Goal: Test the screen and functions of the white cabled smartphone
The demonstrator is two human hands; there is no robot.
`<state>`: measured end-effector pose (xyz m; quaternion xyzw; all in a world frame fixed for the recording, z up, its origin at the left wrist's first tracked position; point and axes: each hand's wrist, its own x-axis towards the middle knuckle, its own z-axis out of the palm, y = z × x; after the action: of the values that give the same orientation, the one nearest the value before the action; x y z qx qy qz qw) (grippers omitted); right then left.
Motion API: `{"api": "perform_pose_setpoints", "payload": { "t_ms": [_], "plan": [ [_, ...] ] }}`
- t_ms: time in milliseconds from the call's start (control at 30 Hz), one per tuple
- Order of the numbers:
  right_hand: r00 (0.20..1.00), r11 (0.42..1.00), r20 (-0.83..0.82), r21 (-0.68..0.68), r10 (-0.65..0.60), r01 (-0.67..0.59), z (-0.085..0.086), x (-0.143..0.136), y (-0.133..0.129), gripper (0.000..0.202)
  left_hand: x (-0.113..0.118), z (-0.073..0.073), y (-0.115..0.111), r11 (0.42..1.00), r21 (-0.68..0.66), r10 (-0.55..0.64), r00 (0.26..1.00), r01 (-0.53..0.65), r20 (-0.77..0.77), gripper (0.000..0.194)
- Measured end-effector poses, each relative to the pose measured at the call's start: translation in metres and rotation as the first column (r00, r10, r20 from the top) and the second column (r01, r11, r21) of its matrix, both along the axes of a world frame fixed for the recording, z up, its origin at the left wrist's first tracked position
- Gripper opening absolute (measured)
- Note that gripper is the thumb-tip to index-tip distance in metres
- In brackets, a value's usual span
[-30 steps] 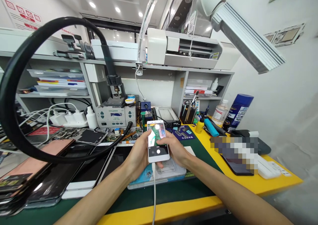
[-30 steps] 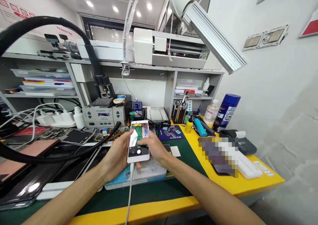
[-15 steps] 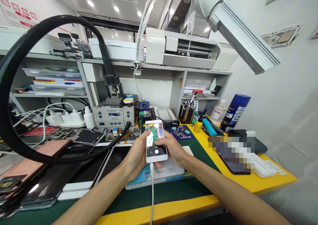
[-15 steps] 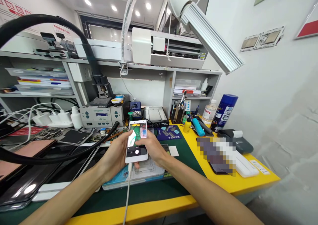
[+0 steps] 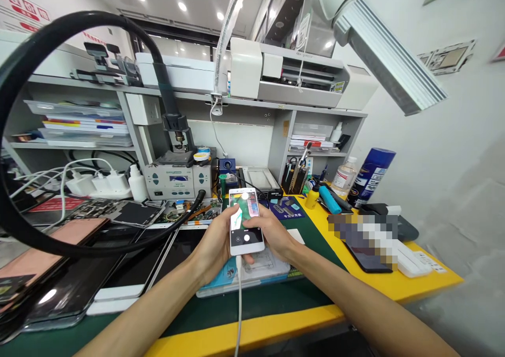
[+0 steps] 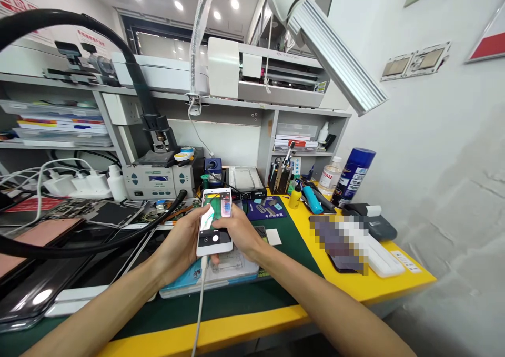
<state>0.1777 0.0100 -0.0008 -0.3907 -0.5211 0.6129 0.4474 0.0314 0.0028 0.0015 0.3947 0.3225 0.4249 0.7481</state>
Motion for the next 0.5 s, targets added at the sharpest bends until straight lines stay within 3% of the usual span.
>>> {"api": "perform_pose_setpoints", "payload": {
  "t_ms": [500],
  "plan": [
    [1.0,1.0,-0.006,0.0,-0.025,0.025,0.0006,-0.0015,0.0001,0.039,0.0002,0.0001,-0.0006,1.0,-0.002,0.005,1.0,-0.005,0.003,0.039]
  ]
}}
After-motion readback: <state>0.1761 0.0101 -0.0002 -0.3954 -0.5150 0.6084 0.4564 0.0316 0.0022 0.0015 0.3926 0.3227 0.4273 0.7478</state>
